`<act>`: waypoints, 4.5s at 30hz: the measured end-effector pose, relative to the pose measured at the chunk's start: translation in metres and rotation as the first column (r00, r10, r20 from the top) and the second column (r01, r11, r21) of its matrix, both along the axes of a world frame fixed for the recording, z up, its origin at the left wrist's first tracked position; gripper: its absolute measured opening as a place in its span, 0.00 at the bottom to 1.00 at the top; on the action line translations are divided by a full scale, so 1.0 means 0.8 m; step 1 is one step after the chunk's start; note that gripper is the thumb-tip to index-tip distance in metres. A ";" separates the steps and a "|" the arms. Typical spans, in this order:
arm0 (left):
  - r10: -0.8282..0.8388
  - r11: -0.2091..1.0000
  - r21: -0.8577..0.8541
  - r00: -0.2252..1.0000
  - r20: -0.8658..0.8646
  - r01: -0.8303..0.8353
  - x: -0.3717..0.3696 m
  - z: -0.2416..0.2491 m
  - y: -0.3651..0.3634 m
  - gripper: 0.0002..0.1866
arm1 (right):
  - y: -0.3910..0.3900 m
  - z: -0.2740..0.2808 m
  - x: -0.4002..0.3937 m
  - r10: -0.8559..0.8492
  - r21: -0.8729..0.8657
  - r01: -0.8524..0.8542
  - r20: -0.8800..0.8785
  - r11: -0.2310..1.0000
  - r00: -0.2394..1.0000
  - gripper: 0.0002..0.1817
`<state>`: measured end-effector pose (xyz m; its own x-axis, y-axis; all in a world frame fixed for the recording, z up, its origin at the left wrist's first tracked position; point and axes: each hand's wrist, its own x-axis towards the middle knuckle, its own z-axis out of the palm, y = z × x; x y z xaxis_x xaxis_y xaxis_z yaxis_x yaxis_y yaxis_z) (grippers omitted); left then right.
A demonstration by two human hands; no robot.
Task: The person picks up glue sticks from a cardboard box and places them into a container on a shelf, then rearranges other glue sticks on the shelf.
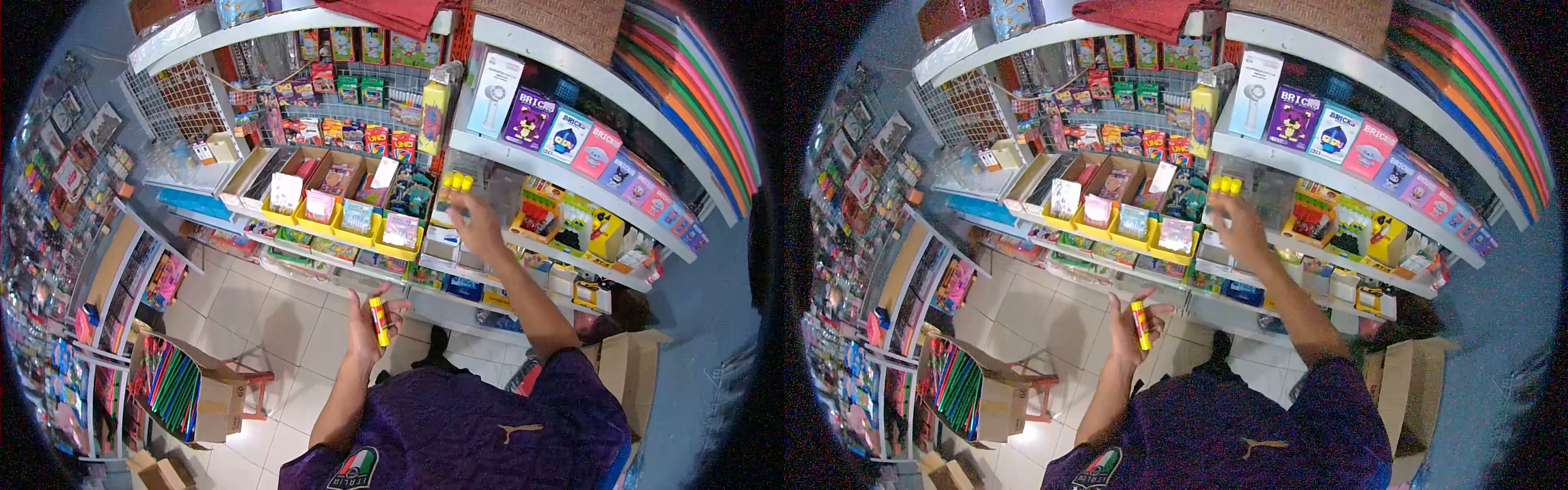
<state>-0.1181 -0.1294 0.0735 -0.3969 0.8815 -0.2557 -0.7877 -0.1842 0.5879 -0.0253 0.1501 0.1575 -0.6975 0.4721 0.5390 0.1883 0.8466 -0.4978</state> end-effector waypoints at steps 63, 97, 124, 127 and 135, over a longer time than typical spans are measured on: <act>0.020 0.959 -0.251 0.910 -0.414 -0.135 0.001 -0.047 -0.009 0.20 | 0.064 0.032 0.005 -0.174 0.327 0.179 -0.047 0.928 0.984 0.10; -0.006 0.948 -0.294 0.916 -0.401 -0.122 -0.001 -0.070 -0.016 0.16 | 0.150 0.032 -0.013 -0.181 0.193 0.109 0.408 0.975 0.895 0.08; -0.041 0.937 -0.333 0.916 -0.398 -0.103 -0.007 -0.077 -0.021 0.17 | 0.170 0.035 -0.014 -0.123 0.128 0.069 0.479 0.989 0.869 0.14; -0.030 0.937 -0.333 0.923 -0.385 -0.108 -0.005 -0.078 -0.023 0.17 | 0.170 0.035 -0.014 -0.160 0.126 0.111 0.505 0.986 0.848 0.15; -0.019 0.935 -0.334 0.923 -0.385 -0.119 -0.006 -0.081 -0.022 0.17 | 0.181 0.031 -0.012 -0.149 0.123 0.099 0.515 0.987 0.844 0.13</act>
